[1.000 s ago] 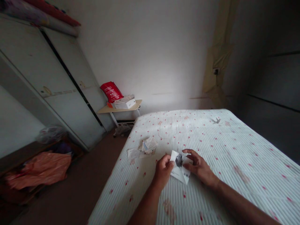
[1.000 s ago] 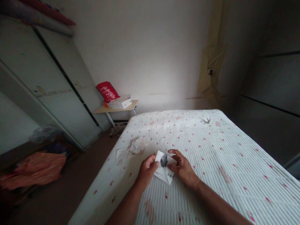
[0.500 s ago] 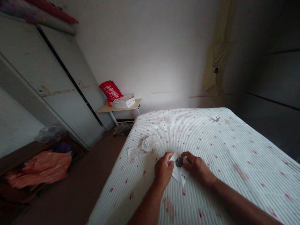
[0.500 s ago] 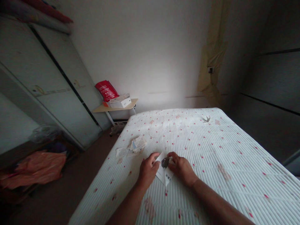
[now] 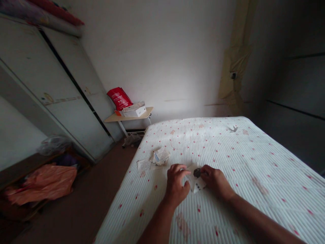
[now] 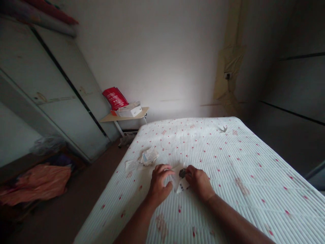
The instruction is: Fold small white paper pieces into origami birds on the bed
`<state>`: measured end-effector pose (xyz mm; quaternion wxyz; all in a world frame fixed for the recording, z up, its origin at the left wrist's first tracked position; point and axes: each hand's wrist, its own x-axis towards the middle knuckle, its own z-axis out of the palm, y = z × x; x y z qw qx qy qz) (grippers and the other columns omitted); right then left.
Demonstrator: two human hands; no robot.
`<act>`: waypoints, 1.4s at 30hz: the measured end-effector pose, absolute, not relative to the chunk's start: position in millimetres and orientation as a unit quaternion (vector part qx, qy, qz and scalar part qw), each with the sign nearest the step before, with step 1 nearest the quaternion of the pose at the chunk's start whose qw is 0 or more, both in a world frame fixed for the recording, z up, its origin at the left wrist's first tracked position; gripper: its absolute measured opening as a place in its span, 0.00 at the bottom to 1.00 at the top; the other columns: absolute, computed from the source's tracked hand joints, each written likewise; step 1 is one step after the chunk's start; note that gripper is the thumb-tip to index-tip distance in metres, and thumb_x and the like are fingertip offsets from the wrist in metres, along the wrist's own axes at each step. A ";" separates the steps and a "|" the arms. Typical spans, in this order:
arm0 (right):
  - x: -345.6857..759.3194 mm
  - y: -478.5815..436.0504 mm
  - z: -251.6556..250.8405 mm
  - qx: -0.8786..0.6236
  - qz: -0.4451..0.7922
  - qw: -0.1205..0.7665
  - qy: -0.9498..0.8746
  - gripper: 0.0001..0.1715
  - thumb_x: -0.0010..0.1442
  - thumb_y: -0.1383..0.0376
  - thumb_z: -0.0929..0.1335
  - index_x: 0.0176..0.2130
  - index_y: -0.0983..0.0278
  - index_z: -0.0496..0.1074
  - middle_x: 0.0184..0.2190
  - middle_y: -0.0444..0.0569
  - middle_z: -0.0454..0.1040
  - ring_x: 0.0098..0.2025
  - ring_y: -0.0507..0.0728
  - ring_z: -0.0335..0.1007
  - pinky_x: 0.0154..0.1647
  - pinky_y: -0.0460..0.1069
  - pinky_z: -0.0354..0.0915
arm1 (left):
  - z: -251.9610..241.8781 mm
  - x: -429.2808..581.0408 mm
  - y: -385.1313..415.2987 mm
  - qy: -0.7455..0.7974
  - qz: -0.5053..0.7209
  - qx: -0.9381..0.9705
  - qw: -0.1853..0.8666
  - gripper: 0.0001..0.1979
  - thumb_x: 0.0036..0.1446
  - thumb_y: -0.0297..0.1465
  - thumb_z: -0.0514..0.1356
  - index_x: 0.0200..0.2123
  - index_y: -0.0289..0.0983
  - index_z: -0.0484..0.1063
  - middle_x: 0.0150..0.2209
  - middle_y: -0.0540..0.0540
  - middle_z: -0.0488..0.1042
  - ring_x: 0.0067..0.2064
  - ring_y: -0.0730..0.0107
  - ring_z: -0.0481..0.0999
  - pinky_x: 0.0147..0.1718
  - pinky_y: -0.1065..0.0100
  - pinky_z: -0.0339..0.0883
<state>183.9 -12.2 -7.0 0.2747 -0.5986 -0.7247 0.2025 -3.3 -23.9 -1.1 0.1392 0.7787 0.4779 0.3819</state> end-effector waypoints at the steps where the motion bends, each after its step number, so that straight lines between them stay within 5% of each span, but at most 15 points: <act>1: 183.9 -11.3 -5.7 -0.605 0.206 0.270 -0.720 0.11 0.52 0.67 0.60 0.30 0.64 0.70 0.23 0.45 0.72 0.24 0.53 0.67 0.25 0.45 0.56 | 0.9 -2.3 -26.1 0.460 0.354 0.801 0.145 0.17 0.40 0.23 0.59 0.37 0.40 0.73 0.43 0.46 0.70 0.48 0.61 0.65 0.50 0.60 0.56; 8: 191.9 -6.8 4.1 -0.574 0.244 0.243 -0.743 0.07 0.48 0.68 0.63 0.29 0.64 0.71 0.23 0.44 0.71 0.25 0.52 0.66 0.27 0.45 0.58 | 2.5 5.7 -32.1 0.440 0.231 0.859 0.125 0.17 0.40 0.32 0.65 0.38 0.40 0.72 0.40 0.46 0.72 0.44 0.59 0.67 0.44 0.59 0.57; 11: 202.4 -7.9 9.2 -0.497 0.295 0.229 -0.783 0.14 0.43 0.71 0.66 0.33 0.63 0.72 0.26 0.42 0.71 0.27 0.52 0.66 0.26 0.44 0.59 | 3.1 6.4 -32.3 0.435 0.223 0.866 0.102 0.13 0.45 0.31 0.62 0.37 0.40 0.72 0.39 0.46 0.72 0.43 0.61 0.67 0.44 0.60 0.57; 16: 218.8 -9.9 11.5 -0.427 0.271 0.248 -0.826 0.26 0.41 0.76 0.63 0.41 0.60 0.73 0.38 0.48 0.72 0.36 0.55 0.68 0.35 0.47 0.64 | 6.5 5.9 -34.3 0.424 0.231 0.872 0.081 0.10 0.48 0.28 0.58 0.37 0.40 0.73 0.37 0.46 0.72 0.43 0.62 0.67 0.43 0.61 0.57; 20: 218.2 -6.9 10.6 -0.381 0.208 0.275 -0.858 0.19 0.48 0.73 0.66 0.39 0.59 0.75 0.51 0.51 0.67 0.49 0.59 0.64 0.47 0.54 0.62 | 6.6 5.6 -34.5 0.424 0.238 0.870 0.086 0.08 0.50 0.27 0.56 0.34 0.39 0.73 0.36 0.46 0.72 0.42 0.64 0.67 0.43 0.62 0.57; 25: 208.1 -1.8 8.3 -0.361 0.238 0.279 -0.858 0.12 0.57 0.66 0.63 0.37 0.60 0.75 0.36 0.49 0.76 0.42 0.57 0.68 0.45 0.52 0.61 | -3.2 3.7 -26.1 0.447 0.275 0.842 0.122 0.10 0.51 0.23 0.53 0.30 0.38 0.74 0.34 0.46 0.74 0.40 0.66 0.69 0.41 0.65 0.58; 33: 202.1 10.3 -5.2 -0.498 0.298 0.308 -0.754 0.14 0.57 0.59 0.62 0.28 0.64 0.71 0.23 0.43 0.69 0.26 0.52 0.63 0.26 0.45 0.57 | -22.2 2.3 -8.9 0.574 0.328 0.731 0.171 0.09 0.48 0.23 0.54 0.29 0.37 0.73 0.30 0.48 0.73 0.35 0.68 0.70 0.37 0.68 0.60; 42: 181.5 19.4 -2.7 -0.596 0.092 0.176 -0.778 0.11 0.59 0.64 0.60 0.28 0.63 0.68 0.26 0.47 0.72 0.28 0.52 0.67 0.26 0.45 0.52 | -18.3 10.3 -14.8 0.630 0.282 0.716 0.106 0.21 0.50 0.22 0.52 0.48 0.41 0.66 0.32 0.46 0.72 0.36 0.65 0.70 0.37 0.67 0.60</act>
